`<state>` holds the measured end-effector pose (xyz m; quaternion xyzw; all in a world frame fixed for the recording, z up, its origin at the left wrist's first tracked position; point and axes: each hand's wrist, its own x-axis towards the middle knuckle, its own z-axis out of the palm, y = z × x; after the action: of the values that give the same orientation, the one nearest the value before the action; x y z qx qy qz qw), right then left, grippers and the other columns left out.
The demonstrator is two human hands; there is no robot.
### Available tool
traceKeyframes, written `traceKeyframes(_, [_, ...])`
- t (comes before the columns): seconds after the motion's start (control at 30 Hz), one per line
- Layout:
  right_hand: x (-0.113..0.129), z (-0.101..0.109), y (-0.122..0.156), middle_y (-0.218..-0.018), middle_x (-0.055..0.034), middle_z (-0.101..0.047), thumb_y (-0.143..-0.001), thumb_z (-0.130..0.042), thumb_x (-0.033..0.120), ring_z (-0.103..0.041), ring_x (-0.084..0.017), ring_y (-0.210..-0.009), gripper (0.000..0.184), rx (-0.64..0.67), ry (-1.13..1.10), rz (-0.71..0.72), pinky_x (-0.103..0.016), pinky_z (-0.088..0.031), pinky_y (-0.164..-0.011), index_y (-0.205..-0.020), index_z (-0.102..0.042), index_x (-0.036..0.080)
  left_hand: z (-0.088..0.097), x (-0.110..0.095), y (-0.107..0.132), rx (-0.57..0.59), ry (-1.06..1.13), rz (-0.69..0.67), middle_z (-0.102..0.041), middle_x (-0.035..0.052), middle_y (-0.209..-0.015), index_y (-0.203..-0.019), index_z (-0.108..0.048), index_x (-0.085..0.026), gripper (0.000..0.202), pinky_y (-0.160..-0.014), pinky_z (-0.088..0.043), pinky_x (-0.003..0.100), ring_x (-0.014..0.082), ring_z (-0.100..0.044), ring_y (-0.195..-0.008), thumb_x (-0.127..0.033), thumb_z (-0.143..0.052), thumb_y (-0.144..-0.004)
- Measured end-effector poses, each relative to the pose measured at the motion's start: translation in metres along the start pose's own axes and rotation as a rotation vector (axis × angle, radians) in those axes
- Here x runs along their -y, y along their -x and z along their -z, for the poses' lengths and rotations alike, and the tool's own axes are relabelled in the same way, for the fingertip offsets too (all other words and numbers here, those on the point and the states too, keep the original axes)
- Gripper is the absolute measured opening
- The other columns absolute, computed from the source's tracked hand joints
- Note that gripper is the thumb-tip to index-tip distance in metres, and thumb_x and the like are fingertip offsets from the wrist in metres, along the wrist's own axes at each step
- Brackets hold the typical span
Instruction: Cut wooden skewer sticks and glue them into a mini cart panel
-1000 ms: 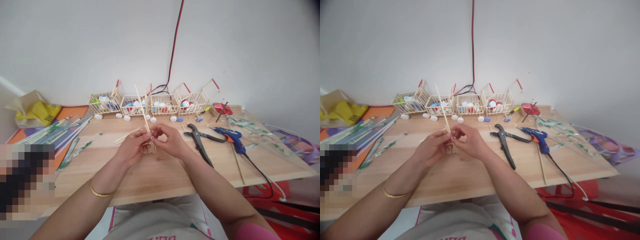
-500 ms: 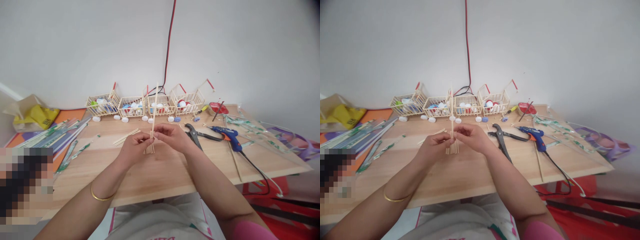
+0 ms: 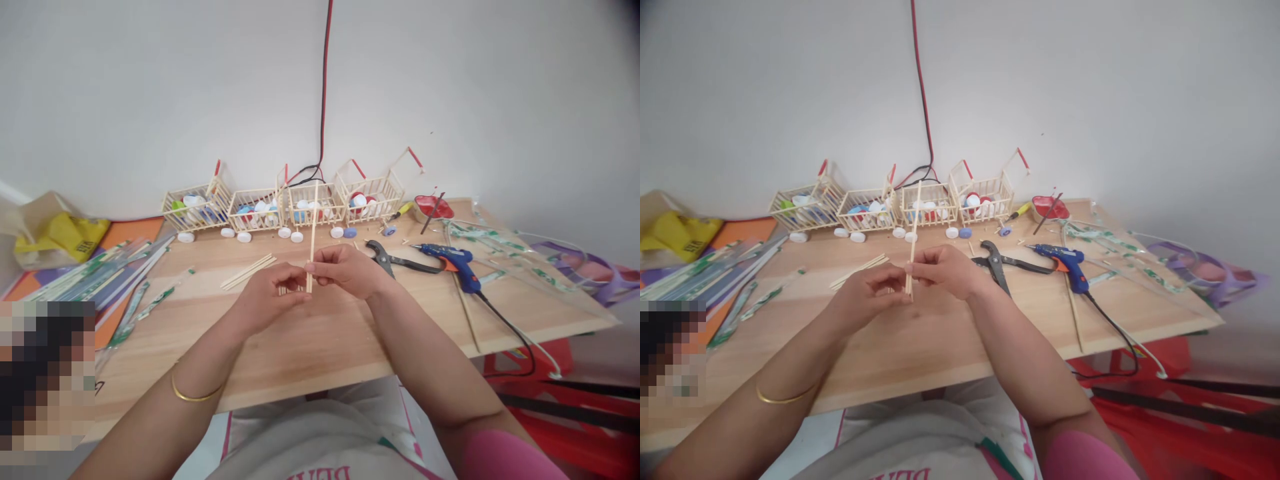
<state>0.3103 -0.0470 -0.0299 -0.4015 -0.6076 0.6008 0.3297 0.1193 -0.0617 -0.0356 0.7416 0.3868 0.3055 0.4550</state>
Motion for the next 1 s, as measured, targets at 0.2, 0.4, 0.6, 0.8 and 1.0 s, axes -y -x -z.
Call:
traceKeyframes(0.2, [0.003, 0.002, 0.003, -0.056, 0.0046, -0.048, -0.073, -0.065, 0.039, -0.040, -0.007, -0.053, 0.027, 0.036, 0.023, -0.011, -0.021, -0.030, -0.051, -0.064, -0.055, 0.016, 0.000, 0.000, 0.001, -0.112, -0.253, -0.247, -0.062, 0.0054, -0.100, -0.126, -0.047, -0.023, 0.063, -0.077, -0.046, 0.031, 0.0153, -0.058, -0.080, -0.035, -0.071, -0.069])
traceKeyframes(0.4, [0.005, 0.002, 0.004, -0.065, 0.0017, -0.054, -0.074, -0.063, 0.041, -0.045, -0.008, -0.059, 0.025, 0.042, 0.055, 0.002, -0.022, -0.036, -0.056, -0.073, -0.062, 0.016, -0.003, 0.005, 0.001, -0.203, -0.516, -0.457, -0.063, 0.0069, -0.091, -0.118, -0.052, -0.018, 0.048, -0.073, -0.047, 0.032, 0.0170, -0.058, -0.080, -0.036, -0.065, -0.075])
traceKeyframes(0.6, [0.004, 0.002, 0.003, -0.061, 0.0027, -0.053, -0.074, -0.062, 0.042, -0.045, -0.008, -0.056, 0.026, 0.045, 0.146, 0.024, -0.021, -0.034, -0.053, -0.070, -0.061, 0.016, -0.004, 0.011, 0.000, -0.212, -0.599, -0.528, -0.064, 0.0087, -0.090, -0.115, -0.053, -0.016, 0.045, -0.071, -0.048, 0.032, 0.0188, -0.058, -0.082, -0.038, -0.063, -0.076])
traceKeyframes(0.8, [0.004, 0.002, 0.003, -0.060, 0.0030, -0.052, -0.073, -0.063, 0.043, -0.045, -0.008, -0.055, 0.027, 0.013, 0.163, 0.033, -0.021, -0.032, -0.052, -0.070, -0.060, 0.016, -0.005, 0.013, -0.001, -0.225, -0.619, -0.513, -0.063, 0.0092, -0.091, -0.120, -0.050, -0.016, 0.050, -0.072, -0.047, 0.033, 0.0199, -0.058, -0.083, -0.039, -0.062, -0.077])
traceKeyframes(1.0, [0.004, 0.006, 0.003, -0.059, 0.0033, -0.050, -0.073, -0.062, 0.045, -0.043, -0.008, -0.055, 0.030, 0.015, 0.107, 0.010, -0.022, -0.033, -0.052, -0.067, -0.058, 0.016, -0.004, 0.007, 0.000, -0.131, -0.544, -0.410, -0.061, 0.0055, -0.093, -0.131, -0.039, -0.021, 0.064, -0.072, -0.047, 0.032, 0.0167, -0.058, -0.079, -0.044, -0.063, -0.075])
